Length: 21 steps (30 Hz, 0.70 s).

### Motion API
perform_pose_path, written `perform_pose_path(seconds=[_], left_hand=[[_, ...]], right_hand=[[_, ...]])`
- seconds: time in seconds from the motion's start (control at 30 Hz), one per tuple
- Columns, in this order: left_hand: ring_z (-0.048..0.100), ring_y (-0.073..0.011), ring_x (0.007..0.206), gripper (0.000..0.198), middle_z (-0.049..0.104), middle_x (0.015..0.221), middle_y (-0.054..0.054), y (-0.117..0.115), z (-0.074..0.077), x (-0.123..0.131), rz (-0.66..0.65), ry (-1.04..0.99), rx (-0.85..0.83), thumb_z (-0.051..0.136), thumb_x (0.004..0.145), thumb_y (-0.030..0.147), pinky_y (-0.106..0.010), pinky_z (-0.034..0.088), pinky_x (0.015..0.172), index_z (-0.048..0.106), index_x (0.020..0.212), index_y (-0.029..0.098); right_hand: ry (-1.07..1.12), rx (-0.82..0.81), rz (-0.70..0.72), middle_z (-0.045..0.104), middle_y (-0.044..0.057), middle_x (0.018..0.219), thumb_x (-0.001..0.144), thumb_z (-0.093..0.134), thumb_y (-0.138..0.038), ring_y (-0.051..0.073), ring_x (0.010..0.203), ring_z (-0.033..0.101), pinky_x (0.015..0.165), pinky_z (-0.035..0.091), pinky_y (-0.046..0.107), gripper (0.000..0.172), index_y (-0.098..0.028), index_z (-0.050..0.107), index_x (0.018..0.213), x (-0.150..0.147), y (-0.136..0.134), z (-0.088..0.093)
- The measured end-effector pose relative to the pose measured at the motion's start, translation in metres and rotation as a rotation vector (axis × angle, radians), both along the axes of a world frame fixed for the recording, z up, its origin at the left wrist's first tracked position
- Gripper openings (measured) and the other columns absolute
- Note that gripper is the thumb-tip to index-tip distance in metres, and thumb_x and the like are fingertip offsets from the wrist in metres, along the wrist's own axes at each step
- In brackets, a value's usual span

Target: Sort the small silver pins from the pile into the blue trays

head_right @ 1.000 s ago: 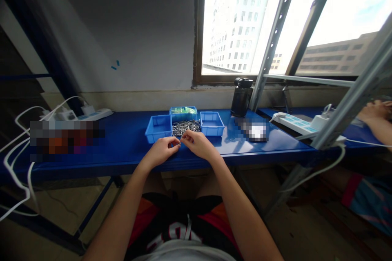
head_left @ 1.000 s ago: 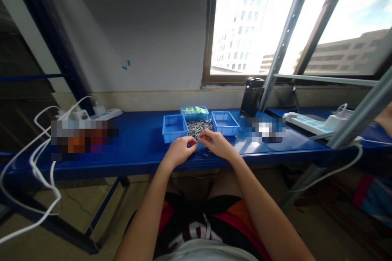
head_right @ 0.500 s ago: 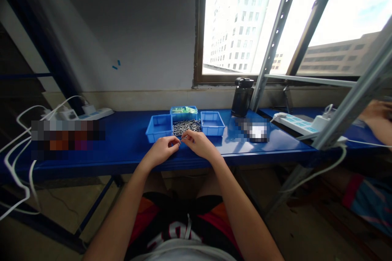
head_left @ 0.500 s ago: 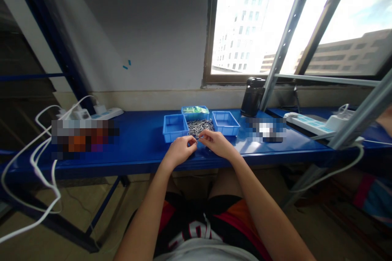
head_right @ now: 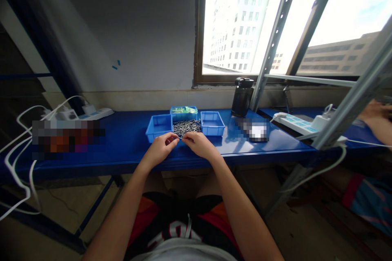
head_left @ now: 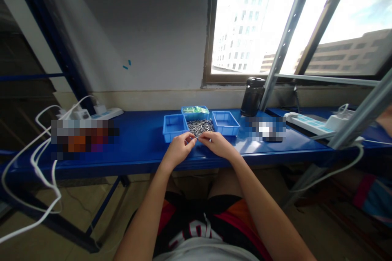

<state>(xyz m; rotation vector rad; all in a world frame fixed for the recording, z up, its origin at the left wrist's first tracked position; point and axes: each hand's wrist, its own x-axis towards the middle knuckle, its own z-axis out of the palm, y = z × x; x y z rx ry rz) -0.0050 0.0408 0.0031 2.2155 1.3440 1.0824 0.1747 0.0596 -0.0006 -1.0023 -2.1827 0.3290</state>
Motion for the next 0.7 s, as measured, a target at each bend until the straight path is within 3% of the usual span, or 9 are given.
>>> perform_pose_path(seconds=[0.37,0.5,0.7], left_hand=[[0.051,-0.0107,0.060,0.049,0.062,0.078,0.001,-0.0089,0.0026,-0.0006,-0.186,0.064,-0.070,0.051,0.079,0.036,-0.022,0.042,0.058,0.050,0.127,0.023],[0.051,-0.0108,0.060,0.045,0.062,0.077,0.001,-0.0088,0.0032,0.0003,-0.175,0.039,-0.057,0.050,0.080,0.036,-0.022,0.042,0.059,0.054,0.122,0.023],[0.058,-0.0148,0.068,0.029,0.065,0.075,-0.002,-0.0031,0.0006,-0.0006,-0.039,0.002,0.006,0.046,0.082,0.034,-0.024,0.044,0.066,0.065,0.096,0.018]], right_hand=[[-0.011,-0.046,-0.011,0.062,0.001,0.071,0.086,0.045,-0.022,0.012,0.066,0.056,0.060,0.039,0.022,0.020,-0.016,0.061,0.076,-0.0007,-0.0021,0.0007],[0.001,-0.069,-0.007,0.064,0.002,0.072,0.086,0.046,-0.024,0.013,0.067,0.057,0.061,0.039,0.022,0.019,-0.016,0.062,0.079,0.0001,-0.0015,-0.0001],[0.036,-0.097,-0.029,0.065,0.002,0.072,0.083,0.053,-0.030,0.013,0.066,0.056,0.061,0.040,0.022,0.017,-0.017,0.064,0.083,-0.0004,-0.0024,0.0016]])
